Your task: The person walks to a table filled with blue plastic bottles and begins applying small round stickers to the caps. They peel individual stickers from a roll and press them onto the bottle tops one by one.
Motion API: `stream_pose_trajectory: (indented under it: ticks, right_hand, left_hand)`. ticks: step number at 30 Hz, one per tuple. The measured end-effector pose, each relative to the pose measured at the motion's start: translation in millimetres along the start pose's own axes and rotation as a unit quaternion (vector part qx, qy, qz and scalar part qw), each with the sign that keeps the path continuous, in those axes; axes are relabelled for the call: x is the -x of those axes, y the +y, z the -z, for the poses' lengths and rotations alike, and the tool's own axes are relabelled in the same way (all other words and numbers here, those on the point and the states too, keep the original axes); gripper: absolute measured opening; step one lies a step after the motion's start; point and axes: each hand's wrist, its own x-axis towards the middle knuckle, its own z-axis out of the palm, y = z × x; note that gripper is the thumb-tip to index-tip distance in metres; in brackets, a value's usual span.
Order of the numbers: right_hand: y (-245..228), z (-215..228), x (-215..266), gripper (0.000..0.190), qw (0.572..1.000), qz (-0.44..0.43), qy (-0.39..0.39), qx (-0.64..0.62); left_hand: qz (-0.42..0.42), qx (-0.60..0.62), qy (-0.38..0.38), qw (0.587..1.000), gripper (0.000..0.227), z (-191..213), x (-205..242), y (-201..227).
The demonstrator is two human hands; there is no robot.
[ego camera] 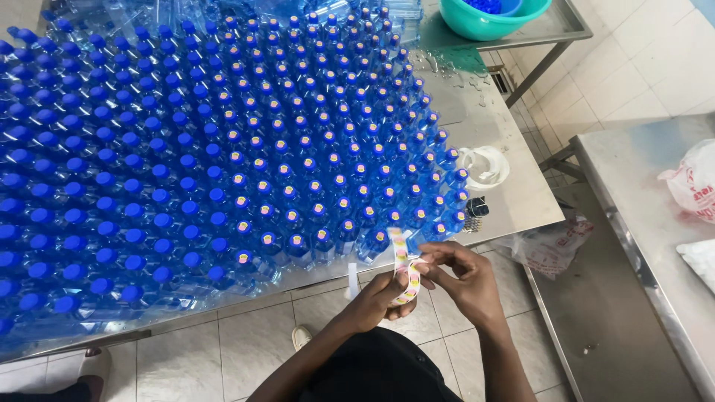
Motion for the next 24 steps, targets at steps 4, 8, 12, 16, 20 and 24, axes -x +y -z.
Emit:
stream_pose_trajectory:
  ticks: [4, 8, 12, 16, 20, 24]
  right_hand:
    - [4.5, -1.9, 0.0, 0.027, 0.997, 0.0, 0.015, 0.082]
    - [4.4, -2.9, 2.5, 0.009, 0.989, 0.075, 0.0, 0.131]
    - [-2.6, 5.1, 13.0, 0.015, 0.981, 0.127, -0.031, 0.139]
    - [-27.3, 8.3, 21.9, 0.008, 0.974, 0.119, -0.154, 0.115]
    - [-25.1, -6.4, 19.2, 0.007, 0.956, 0.176, -0.097, 0.214]
    - [-6.1, -8.4, 10.9, 0.014, 0.945, 0.2, -0.067, 0.251]
  left_hand:
    - [-0.006, 0.066, 0.067, 0.996, 0.067, 4.1, -8.6, -20.1]
    - [0.031, 0.148, 0.148, 0.977, 0.044, 10.9, -17.1, -46.6]
    - [0.064, 0.124, 0.21, 0.968, 0.052, 10.5, -16.5, -34.1]
    - [-0.085, 0.04, 0.163, 0.982, 0.062, 15.6, -15.5, -10.8]
    - [-0.077, 0.015, 0.149, 0.986, 0.063, 19.9, -18.1, -23.4]
    - [-0.055, -0.034, 0.139, 0.988, 0.062, 6.0, -11.2, -0.1]
